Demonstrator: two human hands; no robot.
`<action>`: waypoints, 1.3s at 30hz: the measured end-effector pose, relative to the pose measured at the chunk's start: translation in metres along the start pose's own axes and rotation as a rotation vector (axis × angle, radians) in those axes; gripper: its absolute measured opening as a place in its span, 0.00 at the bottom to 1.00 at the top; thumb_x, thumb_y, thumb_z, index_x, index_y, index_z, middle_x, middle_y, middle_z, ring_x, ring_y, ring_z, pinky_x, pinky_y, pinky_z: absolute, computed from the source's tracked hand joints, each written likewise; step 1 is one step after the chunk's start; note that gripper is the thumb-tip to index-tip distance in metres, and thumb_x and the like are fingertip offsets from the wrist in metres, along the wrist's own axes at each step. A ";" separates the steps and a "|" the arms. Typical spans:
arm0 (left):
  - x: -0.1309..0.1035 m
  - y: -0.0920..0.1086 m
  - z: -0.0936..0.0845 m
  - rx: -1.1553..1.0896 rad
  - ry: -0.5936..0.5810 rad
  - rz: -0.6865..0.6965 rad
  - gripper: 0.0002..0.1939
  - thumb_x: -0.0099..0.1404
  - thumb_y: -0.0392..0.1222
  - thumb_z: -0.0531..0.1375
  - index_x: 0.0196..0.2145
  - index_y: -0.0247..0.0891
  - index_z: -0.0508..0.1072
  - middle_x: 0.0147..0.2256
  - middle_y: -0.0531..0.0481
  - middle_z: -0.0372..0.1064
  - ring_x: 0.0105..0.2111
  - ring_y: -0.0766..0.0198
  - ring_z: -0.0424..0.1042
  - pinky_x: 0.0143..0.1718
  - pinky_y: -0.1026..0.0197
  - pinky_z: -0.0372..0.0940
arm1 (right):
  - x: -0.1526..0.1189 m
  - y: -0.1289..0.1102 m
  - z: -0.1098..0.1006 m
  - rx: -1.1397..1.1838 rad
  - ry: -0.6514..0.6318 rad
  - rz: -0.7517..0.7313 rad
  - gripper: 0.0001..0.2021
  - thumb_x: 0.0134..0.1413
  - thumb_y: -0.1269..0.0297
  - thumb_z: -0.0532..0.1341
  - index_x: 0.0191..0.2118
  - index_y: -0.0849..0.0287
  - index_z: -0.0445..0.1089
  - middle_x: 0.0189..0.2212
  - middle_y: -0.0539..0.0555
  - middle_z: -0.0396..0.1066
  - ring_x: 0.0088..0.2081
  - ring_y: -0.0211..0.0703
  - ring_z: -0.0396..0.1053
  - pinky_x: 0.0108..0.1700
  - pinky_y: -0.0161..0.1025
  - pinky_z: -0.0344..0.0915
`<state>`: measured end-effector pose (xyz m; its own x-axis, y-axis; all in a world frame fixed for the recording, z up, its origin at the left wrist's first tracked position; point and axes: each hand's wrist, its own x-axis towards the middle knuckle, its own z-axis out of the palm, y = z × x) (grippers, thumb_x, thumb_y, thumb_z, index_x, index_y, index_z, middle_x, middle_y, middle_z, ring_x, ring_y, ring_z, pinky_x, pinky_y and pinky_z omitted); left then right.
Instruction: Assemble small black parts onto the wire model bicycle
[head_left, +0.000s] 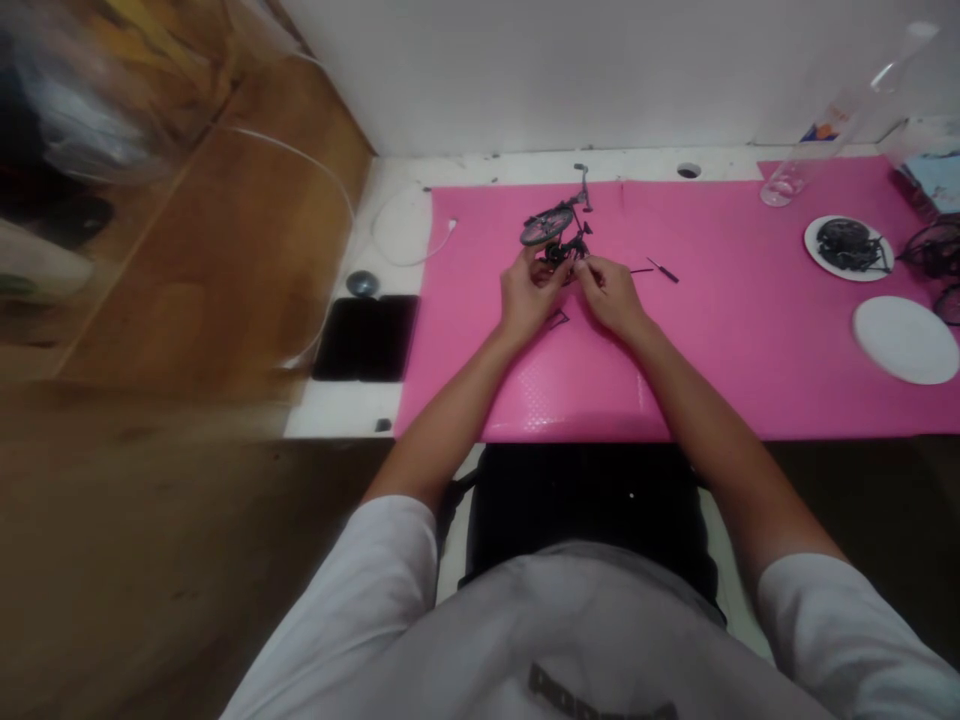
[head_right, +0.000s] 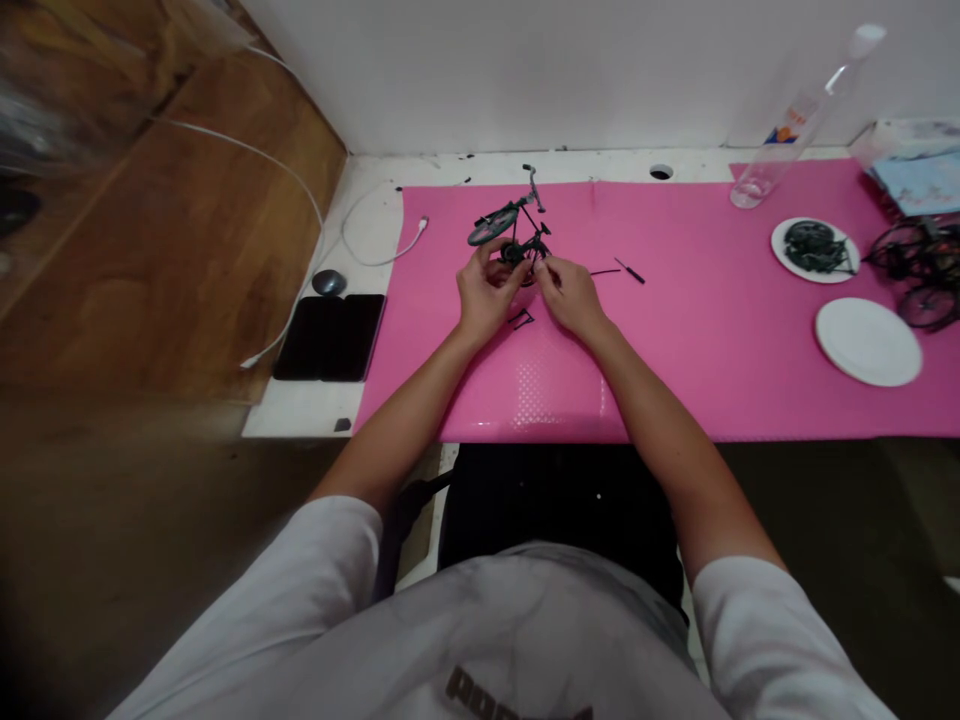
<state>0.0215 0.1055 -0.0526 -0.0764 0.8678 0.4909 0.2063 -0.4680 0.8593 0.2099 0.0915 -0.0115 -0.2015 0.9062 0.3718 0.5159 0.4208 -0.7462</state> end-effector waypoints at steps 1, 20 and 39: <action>0.000 -0.001 0.000 -0.003 0.004 0.002 0.33 0.74 0.69 0.74 0.65 0.46 0.80 0.44 0.43 0.89 0.38 0.57 0.90 0.41 0.59 0.85 | 0.000 0.000 0.000 0.003 0.002 -0.002 0.46 0.75 0.15 0.44 0.37 0.54 0.78 0.32 0.56 0.77 0.35 0.50 0.70 0.42 0.47 0.62; 0.001 -0.002 0.003 0.066 0.041 -0.032 0.29 0.74 0.71 0.73 0.53 0.43 0.84 0.42 0.42 0.89 0.39 0.55 0.90 0.40 0.58 0.82 | 0.002 -0.001 -0.001 0.017 0.032 -0.011 0.42 0.77 0.20 0.48 0.33 0.54 0.75 0.30 0.56 0.74 0.33 0.48 0.68 0.41 0.47 0.61; 0.001 0.001 0.000 0.053 0.049 -0.078 0.27 0.74 0.62 0.77 0.61 0.45 0.82 0.36 0.49 0.86 0.33 0.62 0.85 0.36 0.63 0.77 | -0.001 -0.010 0.002 -0.051 0.117 0.061 0.18 0.75 0.45 0.66 0.37 0.53 0.78 0.36 0.57 0.81 0.35 0.50 0.69 0.44 0.48 0.65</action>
<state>0.0220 0.1059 -0.0510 -0.1412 0.8916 0.4302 0.2487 -0.3887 0.8872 0.2030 0.0861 -0.0056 -0.0716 0.9176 0.3911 0.5667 0.3601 -0.7411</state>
